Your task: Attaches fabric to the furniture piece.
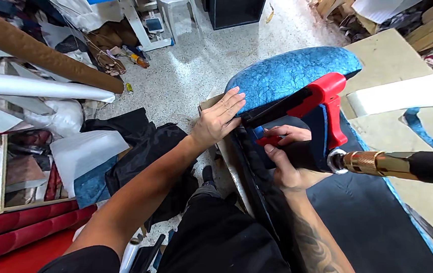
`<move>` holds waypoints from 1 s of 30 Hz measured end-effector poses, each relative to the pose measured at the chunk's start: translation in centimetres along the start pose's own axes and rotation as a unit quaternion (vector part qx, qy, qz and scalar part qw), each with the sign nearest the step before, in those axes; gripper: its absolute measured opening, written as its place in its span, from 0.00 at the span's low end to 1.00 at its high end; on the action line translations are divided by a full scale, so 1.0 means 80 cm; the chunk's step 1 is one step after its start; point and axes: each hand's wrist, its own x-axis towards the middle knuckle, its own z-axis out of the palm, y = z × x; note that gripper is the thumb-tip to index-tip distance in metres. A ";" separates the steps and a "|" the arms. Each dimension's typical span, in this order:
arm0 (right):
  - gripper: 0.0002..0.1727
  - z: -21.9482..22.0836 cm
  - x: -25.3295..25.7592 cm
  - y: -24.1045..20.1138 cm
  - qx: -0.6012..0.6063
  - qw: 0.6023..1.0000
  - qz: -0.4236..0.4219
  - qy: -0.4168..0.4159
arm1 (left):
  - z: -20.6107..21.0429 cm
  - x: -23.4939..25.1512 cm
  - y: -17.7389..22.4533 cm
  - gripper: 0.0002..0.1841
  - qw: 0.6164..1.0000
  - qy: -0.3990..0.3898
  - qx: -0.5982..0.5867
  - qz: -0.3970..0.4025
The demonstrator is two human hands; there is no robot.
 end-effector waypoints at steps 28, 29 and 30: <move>0.14 0.005 0.001 0.002 -0.029 0.999 0.010 -0.027 | -0.015 0.001 -0.007 0.14 0.999 -0.026 -0.033 -0.014; 0.14 0.006 0.002 0.002 -0.029 0.999 0.008 -0.027 | -0.016 0.000 -0.007 0.14 0.999 -0.026 -0.039 -0.017; 0.14 0.006 0.002 0.002 -0.028 0.999 0.007 -0.026 | -0.016 0.001 -0.008 0.14 0.998 -0.026 -0.044 -0.020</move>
